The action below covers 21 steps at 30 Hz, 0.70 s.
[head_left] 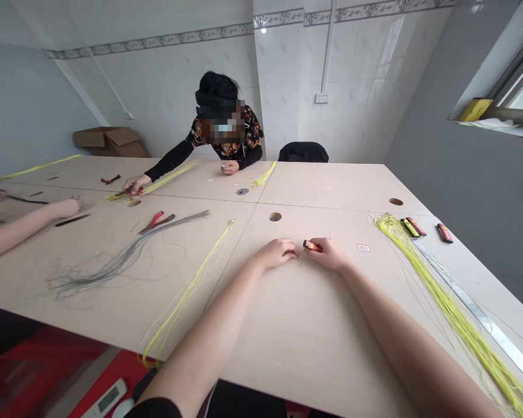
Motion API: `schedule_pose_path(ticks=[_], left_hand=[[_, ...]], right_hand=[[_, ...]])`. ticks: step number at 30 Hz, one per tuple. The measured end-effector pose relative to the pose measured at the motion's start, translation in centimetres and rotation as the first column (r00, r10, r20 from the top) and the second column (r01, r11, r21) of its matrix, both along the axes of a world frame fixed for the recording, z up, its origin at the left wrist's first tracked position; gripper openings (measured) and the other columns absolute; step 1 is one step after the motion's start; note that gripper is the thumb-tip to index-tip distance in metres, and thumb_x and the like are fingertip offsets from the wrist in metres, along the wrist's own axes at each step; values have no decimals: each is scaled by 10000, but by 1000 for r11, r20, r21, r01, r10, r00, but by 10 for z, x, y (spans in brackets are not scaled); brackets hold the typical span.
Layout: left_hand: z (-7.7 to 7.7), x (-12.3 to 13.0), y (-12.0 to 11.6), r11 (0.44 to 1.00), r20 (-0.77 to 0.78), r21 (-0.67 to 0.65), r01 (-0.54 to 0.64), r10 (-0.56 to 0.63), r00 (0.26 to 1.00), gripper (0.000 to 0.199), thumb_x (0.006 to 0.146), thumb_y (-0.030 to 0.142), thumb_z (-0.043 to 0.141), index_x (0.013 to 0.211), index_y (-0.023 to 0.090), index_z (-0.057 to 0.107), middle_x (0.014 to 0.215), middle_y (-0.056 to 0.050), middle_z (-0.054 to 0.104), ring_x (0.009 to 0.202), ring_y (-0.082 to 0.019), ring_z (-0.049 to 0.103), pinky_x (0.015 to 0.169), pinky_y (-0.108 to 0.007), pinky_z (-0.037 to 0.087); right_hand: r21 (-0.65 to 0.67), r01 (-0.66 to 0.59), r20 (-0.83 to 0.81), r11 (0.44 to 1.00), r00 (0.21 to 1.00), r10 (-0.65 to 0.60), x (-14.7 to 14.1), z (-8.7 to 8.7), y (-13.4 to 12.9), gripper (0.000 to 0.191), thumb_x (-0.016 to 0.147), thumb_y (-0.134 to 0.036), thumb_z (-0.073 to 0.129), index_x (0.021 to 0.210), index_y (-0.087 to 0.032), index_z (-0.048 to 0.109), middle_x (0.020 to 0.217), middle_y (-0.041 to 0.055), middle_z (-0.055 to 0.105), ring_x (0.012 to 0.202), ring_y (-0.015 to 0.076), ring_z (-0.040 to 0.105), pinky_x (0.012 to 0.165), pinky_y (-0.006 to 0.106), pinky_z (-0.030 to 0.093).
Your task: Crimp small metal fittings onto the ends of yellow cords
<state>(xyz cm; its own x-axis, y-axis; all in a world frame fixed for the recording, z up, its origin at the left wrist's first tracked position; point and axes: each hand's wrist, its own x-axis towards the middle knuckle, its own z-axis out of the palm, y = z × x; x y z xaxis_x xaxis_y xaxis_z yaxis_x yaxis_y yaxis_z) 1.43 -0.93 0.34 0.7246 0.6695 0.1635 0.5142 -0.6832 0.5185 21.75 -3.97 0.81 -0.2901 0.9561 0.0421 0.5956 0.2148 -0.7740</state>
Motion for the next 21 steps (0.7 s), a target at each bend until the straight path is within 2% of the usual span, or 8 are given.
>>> schedule_pose_path(ticks=[5, 9, 15, 21], left_hand=[[2, 2, -1, 997, -148, 75, 0, 11, 989, 194, 855, 144, 471, 868, 217, 650, 963, -3, 657, 841, -139, 598, 741, -246, 440], [-2, 4, -2, 992, -205, 124, 23, 3, 979, 191, 872, 158, 435, 870, 214, 618, 1000, -17, 628, 857, -151, 587, 714, -249, 430], [-12, 9, -2, 992, 10, 93, -85, 85, 996, 157, 881, 125, 356, 878, 184, 501, 913, -38, 578, 809, -144, 535, 741, -259, 423], [-11, 11, -3, 987, 43, 93, -129, 126, 991, 140, 841, 81, 362, 829, 194, 444, 857, -18, 538, 722, -129, 469, 689, -246, 379]], right_hand=[[4, -2, 13, 1000, 1000, 2, 0, -1, 0, 242, 709, -322, 468, 600, -189, 297, 599, -44, 255, 589, 88, 245, 544, 246, 203], [9, 10, -6, 1000, 1000, -10, 0, -3, 2, 252, 715, -327, 465, 601, -189, 288, 599, -41, 253, 584, 87, 243, 537, 245, 194], [-7, 13, -62, 1000, 998, -13, 2, -2, 3, 277, 713, -361, 491, 588, -185, 317, 593, -39, 254, 581, 86, 250, 538, 245, 198], [-55, -40, -89, 998, 995, 35, 4, -2, 4, 245, 701, -385, 509, 610, -171, 431, 607, -33, 302, 592, 89, 269, 548, 246, 211]])
